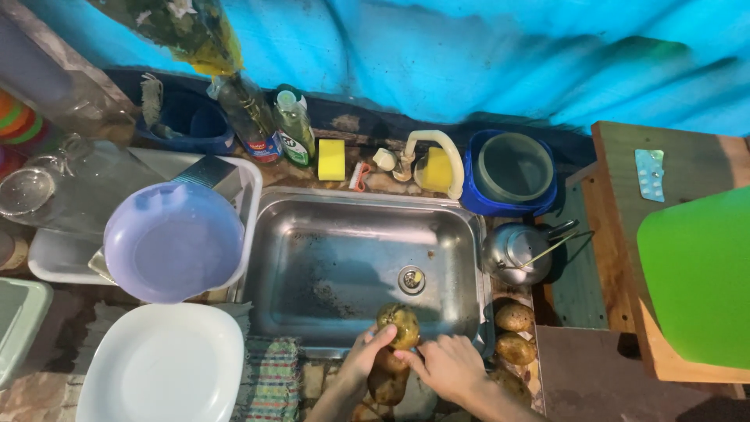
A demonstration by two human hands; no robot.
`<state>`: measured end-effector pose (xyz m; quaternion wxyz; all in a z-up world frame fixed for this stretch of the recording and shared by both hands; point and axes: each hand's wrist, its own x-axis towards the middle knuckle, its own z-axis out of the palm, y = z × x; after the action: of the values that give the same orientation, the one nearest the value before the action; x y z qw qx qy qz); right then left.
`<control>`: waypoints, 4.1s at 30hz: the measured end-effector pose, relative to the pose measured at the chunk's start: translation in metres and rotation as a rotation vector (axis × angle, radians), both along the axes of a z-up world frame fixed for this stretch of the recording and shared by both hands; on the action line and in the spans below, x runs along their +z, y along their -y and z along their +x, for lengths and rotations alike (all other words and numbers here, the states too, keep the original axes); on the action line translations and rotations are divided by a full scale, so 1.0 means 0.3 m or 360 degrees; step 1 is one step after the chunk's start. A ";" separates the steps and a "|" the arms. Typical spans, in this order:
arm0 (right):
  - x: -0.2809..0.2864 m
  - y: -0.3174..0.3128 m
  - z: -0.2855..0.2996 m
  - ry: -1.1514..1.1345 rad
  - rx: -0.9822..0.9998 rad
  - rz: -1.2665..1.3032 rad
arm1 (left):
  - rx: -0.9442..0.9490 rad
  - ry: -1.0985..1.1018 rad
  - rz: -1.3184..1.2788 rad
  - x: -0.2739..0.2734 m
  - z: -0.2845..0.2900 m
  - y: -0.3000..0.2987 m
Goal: Peeling potatoes with a knife over a kitchen sink.
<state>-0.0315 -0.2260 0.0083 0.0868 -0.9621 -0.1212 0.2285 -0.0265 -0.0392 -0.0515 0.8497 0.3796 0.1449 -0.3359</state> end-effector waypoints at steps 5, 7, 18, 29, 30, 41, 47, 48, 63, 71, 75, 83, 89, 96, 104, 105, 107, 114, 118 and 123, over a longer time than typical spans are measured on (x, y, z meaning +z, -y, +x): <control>0.051 -0.012 -0.004 -0.0085 -0.0007 0.0025 | 0.0152 -0.0148 0.0142 -0.139 0.000 0.011; 0.049 0.000 -0.017 -0.0070 0.0002 0.0056 | 0.0197 -0.0170 0.0208 -0.111 0.020 -0.003; 0.041 0.042 0.018 -0.0295 -0.0705 0.0750 | 0.0140 -0.0354 0.0481 -0.062 0.019 -0.042; -0.065 0.086 -0.109 0.0001 -0.1106 0.1322 | -0.0498 -0.0640 -0.0011 -0.182 -0.070 -0.038; -0.037 0.109 -0.124 0.0024 -0.1192 0.1051 | -0.0456 -0.0774 -0.0133 -0.186 -0.064 -0.046; -0.283 0.200 -0.401 0.0575 -0.0933 -0.0031 | 0.0401 -0.0710 -0.0177 -0.258 -0.003 -0.139; -0.195 0.116 -0.372 0.0616 -0.1147 0.0037 | 0.0552 -0.0452 -0.0298 -0.251 0.013 -0.207; -0.168 0.100 -0.373 0.0574 -0.1200 0.0023 | 0.0538 -0.0450 -0.0421 -0.245 0.007 -0.216; -0.098 0.024 -0.154 0.0399 -0.0843 0.0839 | 0.0532 -0.0230 -0.0303 -0.038 0.048 -0.144; 0.015 -0.026 0.018 0.0303 -0.0477 0.1302 | 0.0454 0.0056 -0.0171 0.056 0.062 -0.147; 0.132 -0.055 0.139 0.0340 0.0009 0.1152 | 0.0360 -0.0046 -0.0322 0.083 0.098 -0.111; 0.194 -0.062 0.236 0.0212 0.0035 0.0959 | 0.0187 -0.0305 -0.0439 0.091 0.153 -0.093; 0.164 -0.043 0.247 0.0261 -0.0023 0.0922 | 0.0120 -0.0381 -0.0448 0.071 0.166 -0.086; 0.113 -0.033 0.228 0.0285 0.0024 0.0916 | 0.0104 -0.0359 -0.0428 0.082 0.165 -0.075; 0.130 -0.070 0.202 0.0329 0.0018 0.0809 | 0.0240 -0.0437 -0.0218 0.004 0.197 -0.104; 0.155 -0.082 0.207 0.0298 -0.0003 0.0790 | 0.0288 -0.0491 -0.0196 -0.047 0.211 -0.109; 0.159 -0.091 0.223 0.0296 -0.0026 0.0789 | 0.0301 -0.0467 -0.0219 -0.079 0.228 -0.118; 0.156 -0.091 0.214 0.0132 -0.0107 0.0746 | 0.0414 -0.0510 -0.0319 -0.030 0.196 -0.093; 0.141 -0.090 0.195 0.0108 -0.0122 0.0716 | 0.0415 -0.0498 -0.0306 0.015 0.190 -0.086; 0.109 -0.082 0.169 0.0208 -0.0044 0.0666 | 0.0449 -0.0604 -0.0340 -0.001 0.186 -0.077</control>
<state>0.0193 -0.2014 0.0410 0.2797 -0.9374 -0.1582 0.1341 0.0292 -0.0160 -0.0518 0.8811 0.1939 0.3169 -0.2927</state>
